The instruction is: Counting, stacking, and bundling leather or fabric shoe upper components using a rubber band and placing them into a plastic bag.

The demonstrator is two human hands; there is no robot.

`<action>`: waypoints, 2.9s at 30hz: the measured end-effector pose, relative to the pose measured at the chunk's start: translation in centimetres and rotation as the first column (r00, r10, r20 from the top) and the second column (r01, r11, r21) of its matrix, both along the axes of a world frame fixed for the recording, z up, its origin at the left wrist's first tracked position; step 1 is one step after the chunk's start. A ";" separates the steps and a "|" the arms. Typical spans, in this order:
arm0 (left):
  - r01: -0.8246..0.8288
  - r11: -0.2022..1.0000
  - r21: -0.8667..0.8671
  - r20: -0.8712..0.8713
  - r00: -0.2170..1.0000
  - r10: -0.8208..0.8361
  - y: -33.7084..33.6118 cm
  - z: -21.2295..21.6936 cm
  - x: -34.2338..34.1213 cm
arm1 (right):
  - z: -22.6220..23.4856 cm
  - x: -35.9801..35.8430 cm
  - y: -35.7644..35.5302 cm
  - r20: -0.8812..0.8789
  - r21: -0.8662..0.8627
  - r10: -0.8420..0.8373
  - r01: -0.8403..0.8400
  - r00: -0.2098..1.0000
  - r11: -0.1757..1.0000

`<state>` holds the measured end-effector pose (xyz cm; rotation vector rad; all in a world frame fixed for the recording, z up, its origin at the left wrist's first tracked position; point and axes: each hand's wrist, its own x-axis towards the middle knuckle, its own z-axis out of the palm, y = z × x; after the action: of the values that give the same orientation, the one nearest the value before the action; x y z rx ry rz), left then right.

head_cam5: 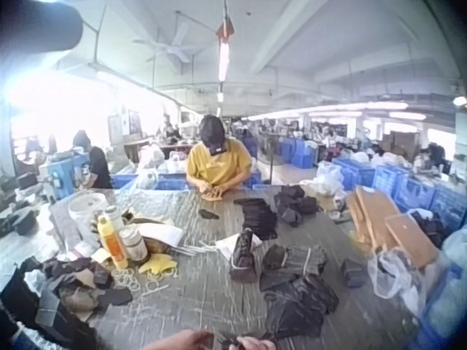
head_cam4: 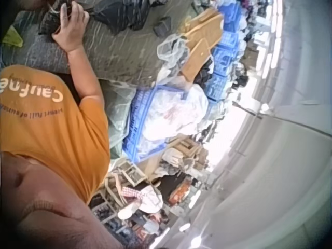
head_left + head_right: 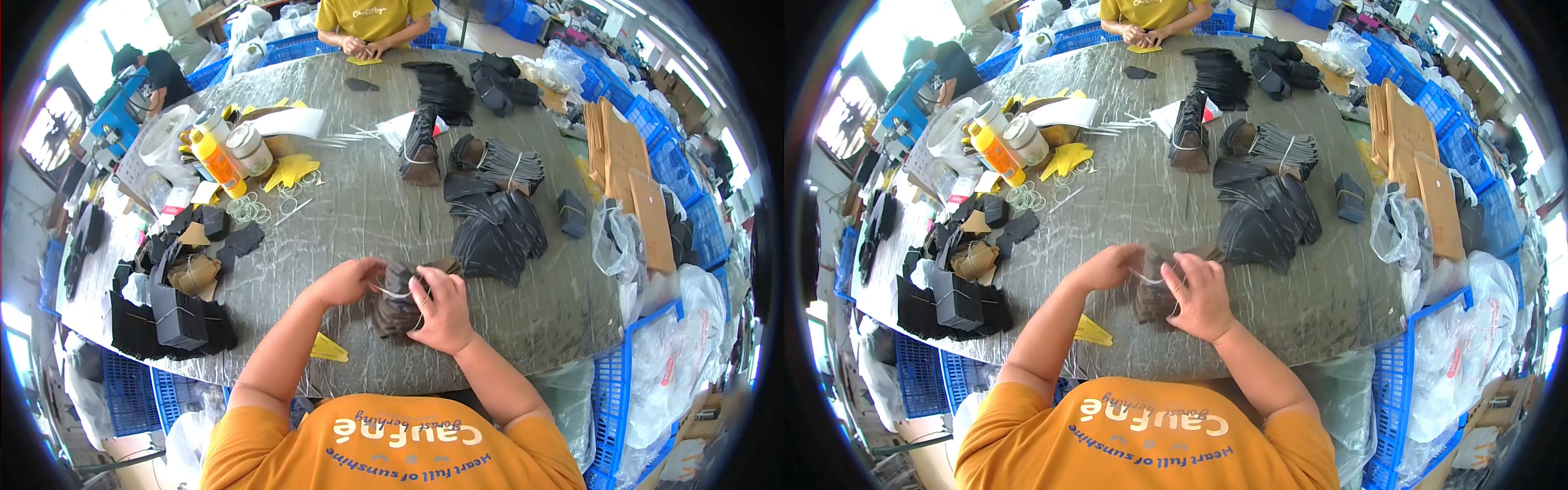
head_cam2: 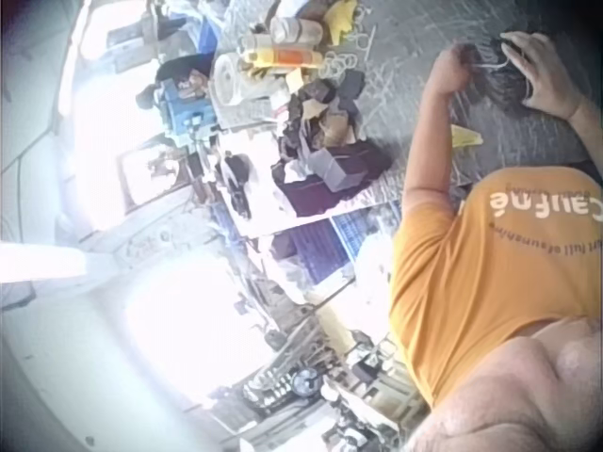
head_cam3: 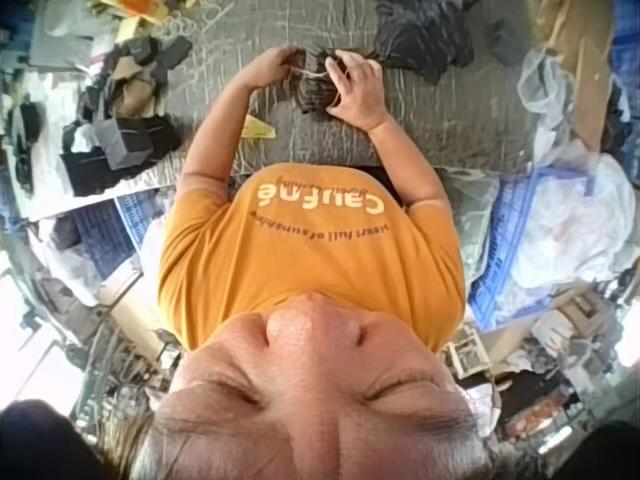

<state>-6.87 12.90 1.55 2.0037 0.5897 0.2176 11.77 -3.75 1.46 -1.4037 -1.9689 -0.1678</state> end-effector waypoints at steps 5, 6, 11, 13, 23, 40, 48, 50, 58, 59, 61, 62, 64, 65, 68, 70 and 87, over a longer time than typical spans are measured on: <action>-0.048 0.985 -0.166 -0.051 0.998 0.040 -1.1 4.3 -0.3 | 0.2 0.1 1.6 -0.178 -0.152 -0.353 0.329 0.919 0.932; -0.050 0.996 -0.075 -0.026 0.998 0.049 -1.3 4.7 -0.3 | -0.1 0.1 2.0 -0.193 -0.213 -0.401 0.361 0.895 0.908; -0.166 0.967 0.194 0.286 0.952 0.106 -4.7 3.4 0.5 | -0.3 -1.3 4.4 -0.108 -0.282 -0.490 0.446 0.865 0.849; -0.194 0.899 0.393 0.355 0.934 0.046 -4.9 2.4 0.5 | -0.2 -1.5 4.7 -0.067 -0.345 -0.503 0.453 0.862 0.822; -0.210 0.713 0.669 0.247 0.968 0.053 -1.2 -1.4 -1.7 | 1.0 -1.9 6.2 -0.063 -0.563 -0.584 0.455 0.809 0.690; -0.467 0.560 0.684 0.586 0.810 -0.041 -2.3 -0.7 3.8 | -0.1 2.0 8.7 -0.359 -0.721 -0.653 0.247 0.666 0.648; -0.483 0.818 0.312 0.371 0.855 0.363 0.0 -3.3 3.1 | 1.7 0.1 8.5 -0.276 -0.722 -0.720 0.357 0.637 0.593; -0.484 0.875 0.031 0.260 0.849 0.460 0.4 -3.8 2.8 | 1.7 0.0 8.8 -0.295 -0.726 -0.720 0.343 0.628 0.596; -0.527 0.850 0.006 0.202 0.833 0.515 -3.0 -2.6 1.7 | 1.3 3.3 5.8 -0.968 -0.234 -0.250 -0.307 -0.015 0.922; -0.515 0.813 -0.272 0.323 0.747 0.581 -3.4 -2.7 2.1 | 2.1 3.5 4.3 -0.953 -0.100 -0.209 -0.422 -0.219 0.901; -0.391 0.750 -0.534 0.401 0.663 0.632 -4.8 -3.4 2.6 | 1.0 2.6 2.1 -0.916 -0.002 -0.175 -0.431 -0.361 0.902; -0.280 0.899 -0.336 0.500 0.756 0.422 -5.7 -3.9 2.6 | -0.1 2.6 1.1 -0.896 -0.014 -0.204 -0.433 -0.395 0.901; -0.059 0.986 -0.155 0.600 0.787 0.141 -6.2 -4.0 3.6 | 1.7 1.0 0.1 -0.880 0.098 -0.133 -0.450 -0.455 0.887; 0.018 0.927 -0.374 0.601 0.766 0.228 -7.4 -2.5 4.1 | 1.2 2.5 -0.9 -0.908 0.135 -0.065 -0.438 -0.413 0.889; 0.023 0.879 -0.476 0.491 0.836 0.244 -7.9 0.2 3.8 | 2.4 7.4 -5.4 -0.995 -0.002 -0.022 -0.214 -0.095 0.977; -0.032 0.927 -0.374 0.399 0.897 0.192 -7.1 -0.1 3.6 | 4.2 11.5 -8.6 -0.996 -0.013 -0.020 -0.070 -0.092 0.997; -0.094 0.898 0.429 0.496 0.855 -0.148 -12.2 7.8 19.7 | -1.0 12.9 -10.6 -0.588 0.612 0.506 0.062 -0.631 0.788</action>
<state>12.82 0.70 9.32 2.2484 0.1623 0.9189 24.63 -14.33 0.43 0.0011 -0.2922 0.8539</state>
